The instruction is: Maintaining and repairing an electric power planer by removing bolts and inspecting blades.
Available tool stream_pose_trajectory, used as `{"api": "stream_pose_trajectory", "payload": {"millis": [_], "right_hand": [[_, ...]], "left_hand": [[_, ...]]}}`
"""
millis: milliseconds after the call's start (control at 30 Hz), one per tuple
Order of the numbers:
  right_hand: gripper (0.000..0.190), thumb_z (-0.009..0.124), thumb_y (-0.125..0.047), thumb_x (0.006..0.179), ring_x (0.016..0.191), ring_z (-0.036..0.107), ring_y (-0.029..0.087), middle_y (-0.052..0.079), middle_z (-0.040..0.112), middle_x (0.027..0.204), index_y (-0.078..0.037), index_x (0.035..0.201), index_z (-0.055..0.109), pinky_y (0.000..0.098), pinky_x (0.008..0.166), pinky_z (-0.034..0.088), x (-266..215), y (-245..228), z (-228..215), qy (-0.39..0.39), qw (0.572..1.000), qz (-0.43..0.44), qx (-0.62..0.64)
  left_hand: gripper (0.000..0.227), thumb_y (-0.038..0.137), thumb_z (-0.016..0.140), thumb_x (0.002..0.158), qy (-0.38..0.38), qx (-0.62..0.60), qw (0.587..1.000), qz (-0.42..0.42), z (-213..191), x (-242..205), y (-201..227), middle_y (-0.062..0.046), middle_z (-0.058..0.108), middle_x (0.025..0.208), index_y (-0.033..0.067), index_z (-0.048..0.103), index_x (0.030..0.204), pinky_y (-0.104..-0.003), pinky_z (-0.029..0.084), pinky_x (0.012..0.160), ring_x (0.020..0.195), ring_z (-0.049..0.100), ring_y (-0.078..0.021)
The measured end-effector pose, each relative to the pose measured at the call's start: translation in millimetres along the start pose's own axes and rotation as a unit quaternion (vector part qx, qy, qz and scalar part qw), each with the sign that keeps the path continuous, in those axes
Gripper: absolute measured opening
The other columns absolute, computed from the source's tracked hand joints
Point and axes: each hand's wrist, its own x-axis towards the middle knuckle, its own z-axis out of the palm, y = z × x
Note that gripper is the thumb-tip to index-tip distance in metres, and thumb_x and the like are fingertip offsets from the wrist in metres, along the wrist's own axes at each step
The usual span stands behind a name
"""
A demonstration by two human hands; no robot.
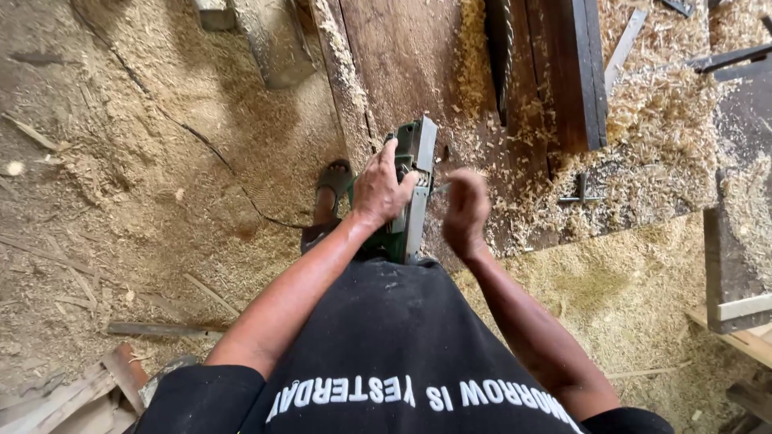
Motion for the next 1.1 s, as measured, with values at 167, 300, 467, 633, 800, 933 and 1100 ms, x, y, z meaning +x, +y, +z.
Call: {"api": "stream_pose_trajectory", "payload": {"millis": [167, 300, 467, 633, 800, 933, 1100], "right_hand": [[0.021, 0.041, -0.021, 0.108, 0.071, 0.060, 0.016, 0.006, 0.058, 0.087, -0.007, 0.104, 0.056, 0.0300, 0.059, 0.058, 52.2, 3.5, -19.0, 0.107, 0.910, 0.370, 0.153], [0.019, 0.052, -0.023, 0.103, 0.059, 0.043, 0.017, 0.006, 0.053, 0.076, -0.007, 0.094, 0.059, 0.0337, 0.045, 0.038, 30.6, 26.7, -1.7, -0.025, 0.748, 0.630, 0.209], [0.032, 0.052, -0.031, 0.104, 0.072, 0.061, 0.018, 0.006, 0.065, 0.083, -0.003, 0.097, 0.064, 0.0373, 0.061, 0.052, 12.0, 11.4, 23.4, -0.154, 0.834, 0.528, -0.037], [0.030, 0.051, -0.029, 0.106, 0.070, 0.065, 0.021, 0.013, 0.069, 0.081, -0.001, 0.104, 0.061, 0.0398, 0.064, 0.053, 2.1, 12.4, 34.5, -0.158, 0.872, 0.451, -0.109], [0.020, 0.054, -0.021, 0.106, 0.068, 0.058, 0.017, 0.010, 0.064, 0.080, -0.001, 0.105, 0.057, 0.0366, 0.059, 0.052, -10.6, 15.8, 44.4, -0.077, 0.884, 0.460, -0.035], [0.015, 0.057, -0.018, 0.102, 0.074, 0.060, 0.013, 0.005, 0.066, 0.087, -0.004, 0.105, 0.059, 0.0320, 0.063, 0.053, -12.1, 14.3, 31.4, -0.051, 0.896, 0.441, 0.020], [0.013, 0.062, -0.017, 0.097, 0.081, 0.061, 0.013, 0.006, 0.067, 0.093, -0.005, 0.100, 0.064, 0.0310, 0.069, 0.056, -9.7, 21.6, 28.7, -0.060, 0.891, 0.442, 0.084]], "left_hand": [[0.077, 0.036, 0.065, 0.088, -0.009, 0.000, 1.000, -0.003, -6.3, -0.9, 3.5, -0.026, 0.066, 0.121, -0.0054, 0.039, 0.148, -0.047, 0.055, 0.096, 0.110, 0.066, -0.0377], [0.078, 0.035, 0.063, 0.089, -0.017, -0.004, 1.000, -0.021, -10.3, 0.1, 7.6, -0.025, 0.067, 0.119, -0.0060, 0.037, 0.149, -0.046, 0.057, 0.092, 0.106, 0.068, -0.0357], [0.078, 0.036, 0.065, 0.087, -0.009, -0.001, 1.000, -0.022, -10.7, -3.2, 6.6, -0.027, 0.066, 0.117, -0.0063, 0.039, 0.147, -0.047, 0.057, 0.091, 0.105, 0.067, -0.0374], [0.076, 0.035, 0.064, 0.088, -0.014, -0.001, 1.000, -0.012, -9.5, -0.9, 6.3, -0.027, 0.067, 0.116, -0.0062, 0.040, 0.147, -0.047, 0.057, 0.093, 0.105, 0.068, -0.0376], [0.076, 0.035, 0.065, 0.088, -0.004, 0.005, 1.000, -0.010, -9.6, 0.0, 8.0, -0.029, 0.065, 0.120, -0.0058, 0.040, 0.147, -0.047, 0.056, 0.092, 0.107, 0.067, -0.0388], [0.076, 0.035, 0.066, 0.087, 0.002, 0.009, 1.000, -0.003, -4.8, -1.5, 2.3, -0.029, 0.064, 0.121, -0.0059, 0.040, 0.146, -0.047, 0.056, 0.093, 0.108, 0.066, -0.0396], [0.077, 0.034, 0.064, 0.089, -0.012, 0.014, 1.000, -0.007, -7.8, 0.3, 5.2, -0.028, 0.064, 0.120, -0.0073, 0.038, 0.148, -0.046, 0.057, 0.093, 0.107, 0.067, -0.0378]]}}
